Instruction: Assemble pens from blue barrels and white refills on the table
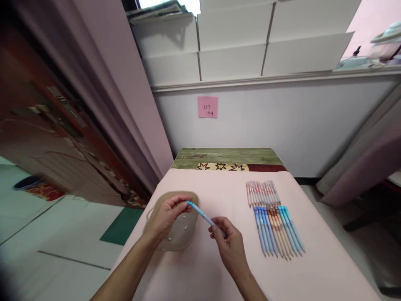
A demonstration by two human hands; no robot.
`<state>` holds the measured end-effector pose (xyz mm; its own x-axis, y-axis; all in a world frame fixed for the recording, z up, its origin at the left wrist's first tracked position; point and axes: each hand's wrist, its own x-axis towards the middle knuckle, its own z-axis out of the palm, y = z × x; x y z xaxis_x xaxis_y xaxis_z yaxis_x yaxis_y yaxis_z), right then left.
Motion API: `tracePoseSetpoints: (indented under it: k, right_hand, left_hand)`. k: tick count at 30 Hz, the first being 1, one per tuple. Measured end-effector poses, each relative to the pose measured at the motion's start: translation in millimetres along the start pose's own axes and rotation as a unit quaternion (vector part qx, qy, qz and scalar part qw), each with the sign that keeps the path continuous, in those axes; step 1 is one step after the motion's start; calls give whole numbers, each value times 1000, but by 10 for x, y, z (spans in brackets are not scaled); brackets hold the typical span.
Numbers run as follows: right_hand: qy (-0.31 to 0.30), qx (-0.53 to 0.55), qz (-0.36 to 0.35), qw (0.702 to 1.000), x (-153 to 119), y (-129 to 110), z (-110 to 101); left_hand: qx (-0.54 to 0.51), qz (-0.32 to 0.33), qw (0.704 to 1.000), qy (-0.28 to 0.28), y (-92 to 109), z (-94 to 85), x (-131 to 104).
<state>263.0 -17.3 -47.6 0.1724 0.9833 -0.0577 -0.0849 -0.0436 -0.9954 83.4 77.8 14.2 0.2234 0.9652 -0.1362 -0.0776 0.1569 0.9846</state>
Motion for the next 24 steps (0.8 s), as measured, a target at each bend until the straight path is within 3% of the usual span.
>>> tracePoseSetpoints:
  k: [9,19,24]
  right_hand:
    - [-10,-3,0,1000,-68,-65,-23]
    - [-19,30,10,999,-224,-88,-96]
    - [-34,3,-4,999,-326,-68,-116]
  left_hand:
    - [126,60,990,-30,143,59,-77]
    - [120,-1,983,-136,343,120,-133]
    - [89,-28,987,-133,331,155,-205]
